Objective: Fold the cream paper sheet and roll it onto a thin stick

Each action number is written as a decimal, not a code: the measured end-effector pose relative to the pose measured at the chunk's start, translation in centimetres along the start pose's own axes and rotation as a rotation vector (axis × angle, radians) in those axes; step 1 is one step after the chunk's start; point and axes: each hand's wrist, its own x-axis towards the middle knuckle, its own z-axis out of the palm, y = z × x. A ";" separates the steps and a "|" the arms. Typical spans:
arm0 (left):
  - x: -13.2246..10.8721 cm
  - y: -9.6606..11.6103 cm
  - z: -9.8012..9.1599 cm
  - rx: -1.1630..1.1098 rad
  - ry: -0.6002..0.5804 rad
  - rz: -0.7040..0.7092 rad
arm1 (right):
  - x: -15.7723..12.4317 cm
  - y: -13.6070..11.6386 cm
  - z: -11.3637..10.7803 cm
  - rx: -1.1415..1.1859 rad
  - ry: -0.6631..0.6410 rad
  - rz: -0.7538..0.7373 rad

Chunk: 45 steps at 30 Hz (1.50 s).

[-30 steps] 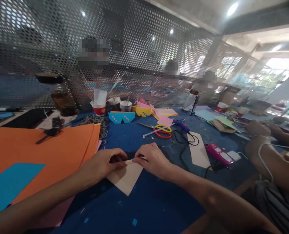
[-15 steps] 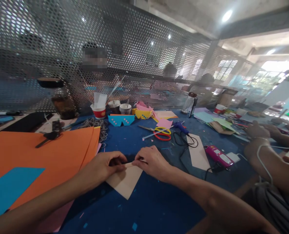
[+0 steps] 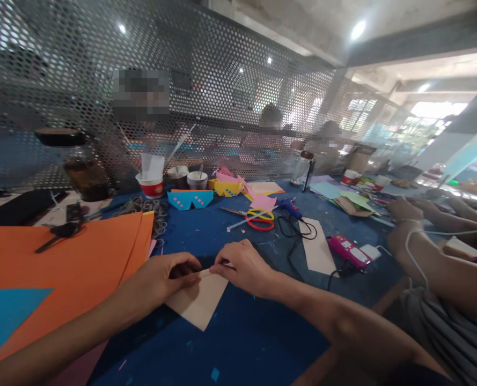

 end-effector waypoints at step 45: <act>1.7 -3.1 -0.3 0.291 0.238 0.176 | 1.2 11.0 -12.8 -0.642 0.155 0.790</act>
